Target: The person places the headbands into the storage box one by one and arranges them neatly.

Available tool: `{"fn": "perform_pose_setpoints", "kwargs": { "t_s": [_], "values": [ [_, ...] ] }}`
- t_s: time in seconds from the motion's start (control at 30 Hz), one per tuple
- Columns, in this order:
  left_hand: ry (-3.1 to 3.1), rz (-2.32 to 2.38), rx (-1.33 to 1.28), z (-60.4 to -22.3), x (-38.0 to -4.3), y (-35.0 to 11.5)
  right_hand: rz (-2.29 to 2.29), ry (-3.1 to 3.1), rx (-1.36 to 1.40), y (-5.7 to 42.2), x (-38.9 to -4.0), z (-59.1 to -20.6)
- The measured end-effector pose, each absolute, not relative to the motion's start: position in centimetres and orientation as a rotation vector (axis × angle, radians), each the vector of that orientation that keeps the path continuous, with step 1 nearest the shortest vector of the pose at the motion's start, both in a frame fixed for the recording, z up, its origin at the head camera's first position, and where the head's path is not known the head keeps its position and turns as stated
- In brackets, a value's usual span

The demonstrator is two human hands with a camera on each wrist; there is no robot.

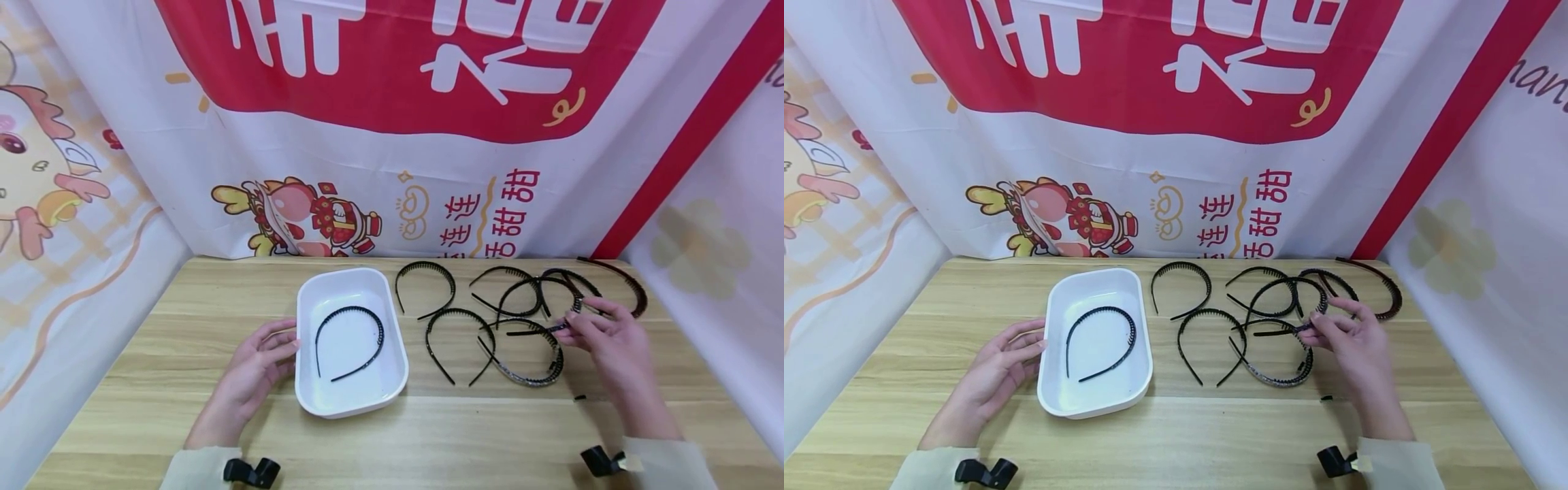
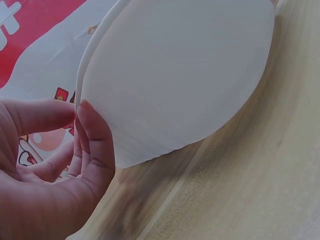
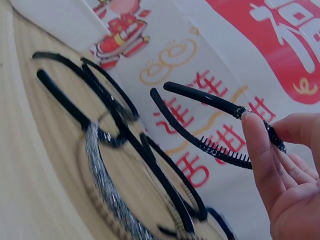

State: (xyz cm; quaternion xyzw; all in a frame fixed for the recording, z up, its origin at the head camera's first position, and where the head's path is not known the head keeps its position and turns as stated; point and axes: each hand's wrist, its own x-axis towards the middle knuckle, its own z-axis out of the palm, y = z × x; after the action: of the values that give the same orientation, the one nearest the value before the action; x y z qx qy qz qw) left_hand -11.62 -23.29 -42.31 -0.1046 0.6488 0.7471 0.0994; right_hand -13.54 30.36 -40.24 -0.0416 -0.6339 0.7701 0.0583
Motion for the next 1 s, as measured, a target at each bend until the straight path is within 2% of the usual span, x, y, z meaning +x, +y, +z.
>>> {"fn": "perform_pose_setpoints", "kwargs": {
  "t_s": [0.43, 1.0],
  "values": [
    [1.938, 2.185, -0.329, -42.2, -11.6, -23.2, 2.44, -1.978, 0.1, 23.8, -15.7, -39.6],
    [1.944, 2.196, -0.327, -42.2, -11.5, -23.2, 2.459, -2.155, 0.23, 16.9, -17.0, -38.4]
  ]
}}
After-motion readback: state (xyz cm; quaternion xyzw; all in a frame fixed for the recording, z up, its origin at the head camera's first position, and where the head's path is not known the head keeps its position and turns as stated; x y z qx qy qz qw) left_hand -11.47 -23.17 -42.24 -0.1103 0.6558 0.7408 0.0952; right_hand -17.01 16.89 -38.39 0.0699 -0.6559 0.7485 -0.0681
